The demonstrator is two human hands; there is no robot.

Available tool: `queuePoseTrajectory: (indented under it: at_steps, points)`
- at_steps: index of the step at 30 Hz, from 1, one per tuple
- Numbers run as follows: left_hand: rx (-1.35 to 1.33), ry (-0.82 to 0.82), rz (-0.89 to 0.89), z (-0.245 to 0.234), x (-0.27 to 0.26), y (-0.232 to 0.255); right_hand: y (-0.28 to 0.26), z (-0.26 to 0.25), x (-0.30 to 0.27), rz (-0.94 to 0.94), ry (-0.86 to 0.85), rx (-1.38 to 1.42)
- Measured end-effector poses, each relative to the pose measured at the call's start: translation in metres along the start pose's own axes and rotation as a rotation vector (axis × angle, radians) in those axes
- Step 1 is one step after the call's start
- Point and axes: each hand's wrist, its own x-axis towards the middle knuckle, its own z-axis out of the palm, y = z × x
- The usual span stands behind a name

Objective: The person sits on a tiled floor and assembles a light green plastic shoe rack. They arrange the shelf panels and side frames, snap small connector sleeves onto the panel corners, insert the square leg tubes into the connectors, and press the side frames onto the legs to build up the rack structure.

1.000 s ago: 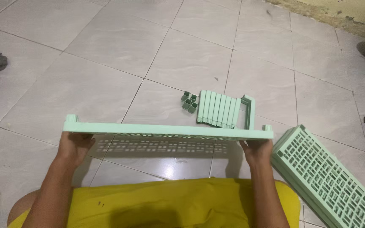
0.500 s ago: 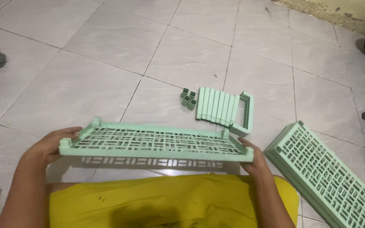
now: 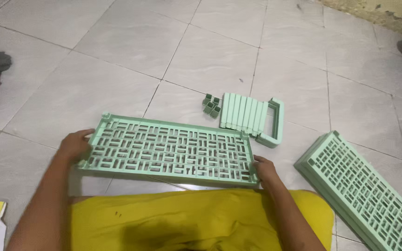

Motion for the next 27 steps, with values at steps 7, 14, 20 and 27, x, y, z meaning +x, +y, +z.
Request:
queuePoseTrajectory:
  at_steps: [7,14,20,27]
  points:
    - [0.111,0.396,0.210,0.054,-0.009,-0.010,0.011,0.007,0.019,-0.026,0.190,-0.478]
    - [0.153,0.343,0.102,0.068,-0.024,0.010,0.017,0.008,0.033,-0.198,0.259,-0.716]
    - [0.229,0.433,0.355,0.115,-0.048,0.046,-0.018,0.053,0.026,-0.401,0.431,-0.943]
    - [0.241,0.220,0.412,0.182,-0.101,0.098,-0.069,0.132,0.056,-0.749,0.344,-0.979]
